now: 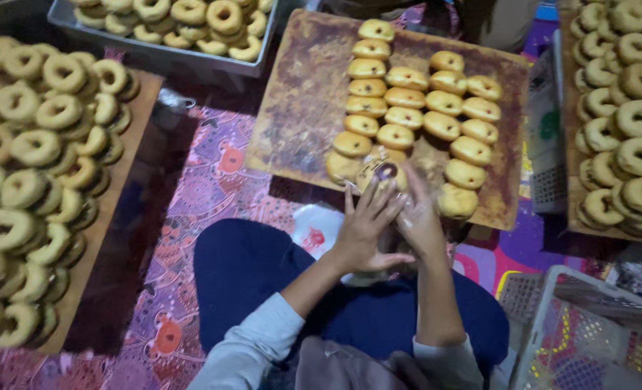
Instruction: The person sits on the floor and repeatedly picks up small round pastries from a wooden board, places them into clear plastic bags, and sets the filled bags into a nearby crate. The process is repeated continuously throughout the clip.
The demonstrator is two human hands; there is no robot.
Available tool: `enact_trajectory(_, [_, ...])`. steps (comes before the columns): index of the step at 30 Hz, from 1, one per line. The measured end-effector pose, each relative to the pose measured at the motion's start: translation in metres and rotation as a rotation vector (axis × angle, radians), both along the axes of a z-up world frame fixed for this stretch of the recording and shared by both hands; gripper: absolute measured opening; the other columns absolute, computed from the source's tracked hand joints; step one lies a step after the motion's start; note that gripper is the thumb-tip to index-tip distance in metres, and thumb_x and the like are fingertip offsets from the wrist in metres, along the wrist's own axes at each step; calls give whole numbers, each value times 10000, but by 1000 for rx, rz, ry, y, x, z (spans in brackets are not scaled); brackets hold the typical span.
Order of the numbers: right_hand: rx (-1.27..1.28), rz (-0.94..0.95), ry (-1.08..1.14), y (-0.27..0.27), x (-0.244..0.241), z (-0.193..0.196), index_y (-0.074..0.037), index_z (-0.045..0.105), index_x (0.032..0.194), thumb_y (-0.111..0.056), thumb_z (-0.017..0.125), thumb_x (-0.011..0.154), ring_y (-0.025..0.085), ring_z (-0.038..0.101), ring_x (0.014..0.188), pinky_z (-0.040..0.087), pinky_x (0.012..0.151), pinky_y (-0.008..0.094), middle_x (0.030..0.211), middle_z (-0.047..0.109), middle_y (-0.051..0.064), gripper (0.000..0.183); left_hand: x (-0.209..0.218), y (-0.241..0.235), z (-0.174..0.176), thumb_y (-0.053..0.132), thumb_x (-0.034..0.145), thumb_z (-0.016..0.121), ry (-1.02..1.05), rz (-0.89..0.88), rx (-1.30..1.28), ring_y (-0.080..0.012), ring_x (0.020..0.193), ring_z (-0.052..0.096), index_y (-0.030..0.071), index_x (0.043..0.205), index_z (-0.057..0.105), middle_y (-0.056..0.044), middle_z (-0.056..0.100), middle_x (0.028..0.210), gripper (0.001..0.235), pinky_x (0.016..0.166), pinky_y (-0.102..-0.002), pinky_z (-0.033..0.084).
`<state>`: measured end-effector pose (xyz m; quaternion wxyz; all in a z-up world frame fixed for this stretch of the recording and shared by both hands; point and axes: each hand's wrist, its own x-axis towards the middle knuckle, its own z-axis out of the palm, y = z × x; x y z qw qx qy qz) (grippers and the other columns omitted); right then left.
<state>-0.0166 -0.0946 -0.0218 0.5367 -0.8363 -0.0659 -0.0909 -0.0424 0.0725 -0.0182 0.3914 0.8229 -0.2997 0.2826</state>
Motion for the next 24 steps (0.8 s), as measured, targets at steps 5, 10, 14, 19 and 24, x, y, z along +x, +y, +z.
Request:
enact_trajectory(5, [325,471,320,45,-34,-8,-45,420,1557,-119,598,1008,169,517,1360,421,1113,325,1551,508,171,582,-33,91,-10,141,921,769,-59,-137,65,-307,1345,639,149,1234,710,-75,737,1306,319,1249,-588,311])
enact_trajectory(10, [-231,397,465,141,-78,24,-89,752,1142,-223,745,894,197,767,772,593,702,345,917,798,117,282,-121,170,-32,114,1039,642,573,226,-567,-242,1048,759,17,1072,751,-116,798,1076,150,1016,-410,576])
enact_trajectory(14, [-448,599,139,209,-113,44,-98,824,990,-214,778,923,329,732,755,564,666,404,860,758,150,142,-152,217,-56,133,1043,604,863,379,-1062,-185,879,768,-72,1053,729,-142,791,987,240,833,-332,624])
enact_trajectory(19, [-284,576,-275,232,-122,27,-99,768,1069,-144,750,876,298,726,877,578,768,391,1003,755,110,200,-166,225,-73,95,1025,616,767,401,-1078,-149,929,745,-75,1150,714,-114,778,1023,233,857,-297,607])
enact_trajectory(24, [-266,663,-412,242,-109,-1,-47,683,1293,-61,707,898,308,718,1013,578,877,406,1107,722,141,396,-168,217,-58,52,996,634,695,509,-675,-137,880,717,-72,1139,746,-112,795,956,220,784,-278,584])
